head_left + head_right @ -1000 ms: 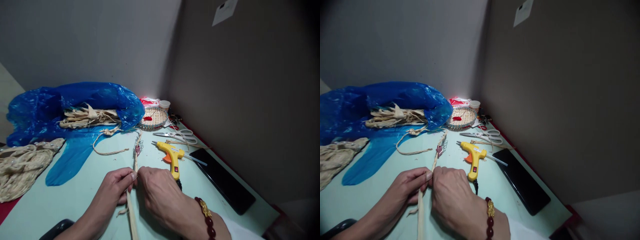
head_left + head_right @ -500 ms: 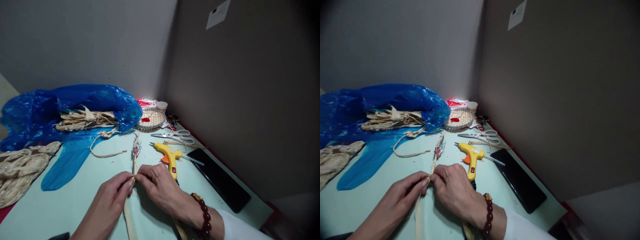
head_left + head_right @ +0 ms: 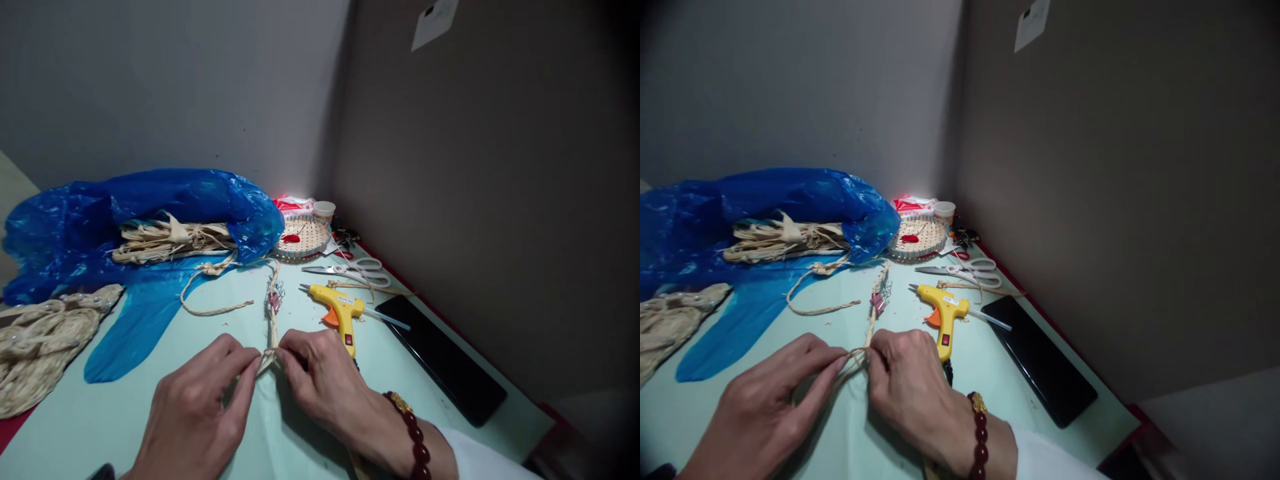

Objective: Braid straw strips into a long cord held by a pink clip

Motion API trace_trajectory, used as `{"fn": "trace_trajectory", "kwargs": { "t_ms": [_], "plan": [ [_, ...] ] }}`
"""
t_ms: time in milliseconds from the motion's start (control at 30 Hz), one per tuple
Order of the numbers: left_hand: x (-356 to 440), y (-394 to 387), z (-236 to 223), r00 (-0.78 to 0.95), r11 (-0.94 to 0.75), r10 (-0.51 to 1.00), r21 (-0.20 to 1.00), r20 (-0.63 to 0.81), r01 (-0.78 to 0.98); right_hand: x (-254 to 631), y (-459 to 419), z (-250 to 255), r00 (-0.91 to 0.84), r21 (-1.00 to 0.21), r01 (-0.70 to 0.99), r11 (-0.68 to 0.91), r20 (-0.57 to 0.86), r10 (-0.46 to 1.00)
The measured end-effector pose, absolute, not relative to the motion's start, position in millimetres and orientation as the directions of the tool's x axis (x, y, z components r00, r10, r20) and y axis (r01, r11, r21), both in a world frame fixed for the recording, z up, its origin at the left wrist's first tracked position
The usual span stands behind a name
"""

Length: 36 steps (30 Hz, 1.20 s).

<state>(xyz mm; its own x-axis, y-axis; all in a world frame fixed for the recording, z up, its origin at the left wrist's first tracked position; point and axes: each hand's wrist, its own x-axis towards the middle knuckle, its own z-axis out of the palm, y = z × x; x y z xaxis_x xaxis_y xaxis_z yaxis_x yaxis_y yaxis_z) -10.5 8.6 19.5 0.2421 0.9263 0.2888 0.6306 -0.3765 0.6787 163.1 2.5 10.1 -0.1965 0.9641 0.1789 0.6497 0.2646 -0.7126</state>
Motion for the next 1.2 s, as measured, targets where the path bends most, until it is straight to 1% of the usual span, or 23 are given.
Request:
{"fn": "trace_trajectory", "kwargs": {
  "t_ms": [100, 167, 233, 267, 333, 400, 433, 500, 567, 667, 700, 733, 767, 800, 867, 900, 933, 967, 1000, 1033, 1100, 1133, 1200],
  "plan": [
    [-11, 9, 22, 0.297, -0.353, 0.934, 0.653, 0.200, 0.670, 162, 1, 12, -0.199, -0.715, 0.652, 0.253, 0.162, 0.967],
    [-9, 6, 18, 0.342, -0.428, 0.903, 0.616, 0.259, 0.661, 161, 0, 12, -0.198, -0.730, 0.640, 0.242, 0.148, 0.969],
    [-8, 1, 7, 0.439, -0.620, 0.781, 0.465, 0.444, 0.633, 160, 1, 12, -0.194, -0.754, 0.615, 0.230, 0.138, 0.971],
    [-7, -2, 1, 0.504, -0.721, 0.677, 0.348, 0.535, 0.599, 160, 1, 11, -0.191, -0.770, 0.598, 0.222, 0.133, 0.973],
    [-6, -6, -11, 0.615, -0.829, 0.478, 0.092, 0.626, 0.551, 161, 3, 11, -0.190, -0.815, 0.545, 0.197, 0.109, 0.976],
    [-4, -11, -18, 0.682, -0.837, 0.345, -0.118, 0.644, 0.535, 162, 5, 10, -0.208, -0.879, 0.450, 0.157, 0.068, 0.976],
    [-2, -13, -20, 0.694, -0.818, 0.317, -0.184, 0.647, 0.545, 163, 6, 10, -0.226, -0.916, 0.380, 0.124, 0.038, 0.973],
    [3, -19, -21, 0.701, -0.773, 0.315, -0.255, 0.641, 0.581, 164, 8, 8, -0.268, -0.975, 0.219, 0.028, -0.033, 0.963],
    [8, -24, -21, 0.706, -0.722, 0.351, -0.302, 0.615, 0.622, 163, 9, 6, -0.300, -0.993, 0.084, -0.081, -0.103, 0.948],
    [11, -24, -20, 0.748, -0.695, 0.311, -0.397, 0.586, 0.600, 162, 10, 5, -0.297, -0.985, 0.001, -0.173, -0.166, 0.940],
    [9, -23, -20, 0.757, -0.710, 0.288, -0.399, 0.587, 0.580, 162, 10, 5, -0.287, -0.983, 0.001, -0.184, -0.176, 0.942],
    [7, -20, -18, 0.757, -0.746, 0.273, -0.366, 0.594, 0.556, 162, 10, 5, -0.275, -0.982, 0.014, -0.188, -0.184, 0.944],
    [4, -18, -15, 0.742, -0.793, 0.279, -0.289, 0.610, 0.536, 163, 11, 5, -0.263, -0.982, 0.034, -0.188, -0.190, 0.946],
    [0, -15, -12, 0.704, -0.831, 0.326, -0.164, 0.631, 0.532, 164, 11, 5, -0.253, -0.982, 0.058, -0.182, -0.191, 0.948],
    [-4, -8, -2, 0.556, -0.803, 0.544, 0.197, 0.628, 0.562, 166, 10, 6, -0.246, -0.981, 0.102, -0.164, -0.184, 0.952],
    [-5, -4, 3, 0.460, -0.709, 0.689, 0.389, 0.560, 0.588, 166, 10, 6, -0.243, -0.982, 0.115, -0.153, -0.177, 0.954],
    [-5, 0, 7, 0.375, -0.571, 0.819, 0.562, 0.434, 0.598, 167, 9, 6, -0.243, -0.984, 0.116, -0.137, -0.161, 0.956],
    [-4, 5, 10, 0.339, -0.415, 0.905, 0.713, 0.257, 0.565, 167, 9, 7, -0.253, -0.987, 0.108, -0.117, -0.141, 0.957],
    [-2, 9, 11, 0.353, -0.253, 0.933, 0.830, 0.072, 0.498, 168, 8, 8, -0.268, -0.991, 0.099, -0.094, -0.117, 0.956],
    [1, 14, 11, 0.396, -0.097, 0.915, 0.911, -0.077, 0.402, 168, 8, 8, -0.285, -0.993, 0.093, -0.067, -0.092, 0.954],
    [5, 21, 7, 0.481, 0.130, 0.845, 0.963, -0.233, 0.238, 168, 7, 8, -0.311, -0.994, 0.110, -0.003, -0.037, 0.950],
    [7, 24, 5, 0.495, 0.181, 0.831, 0.964, -0.255, 0.193, 168, 7, 8, -0.314, -0.989, 0.143, 0.025, -0.021, 0.949],
    [8, 27, -1, 0.498, 0.192, 0.828, 0.965, -0.258, 0.180, 169, 6, 8, -0.309, -0.968, 0.244, 0.065, -0.014, 0.951]
  ]
}}
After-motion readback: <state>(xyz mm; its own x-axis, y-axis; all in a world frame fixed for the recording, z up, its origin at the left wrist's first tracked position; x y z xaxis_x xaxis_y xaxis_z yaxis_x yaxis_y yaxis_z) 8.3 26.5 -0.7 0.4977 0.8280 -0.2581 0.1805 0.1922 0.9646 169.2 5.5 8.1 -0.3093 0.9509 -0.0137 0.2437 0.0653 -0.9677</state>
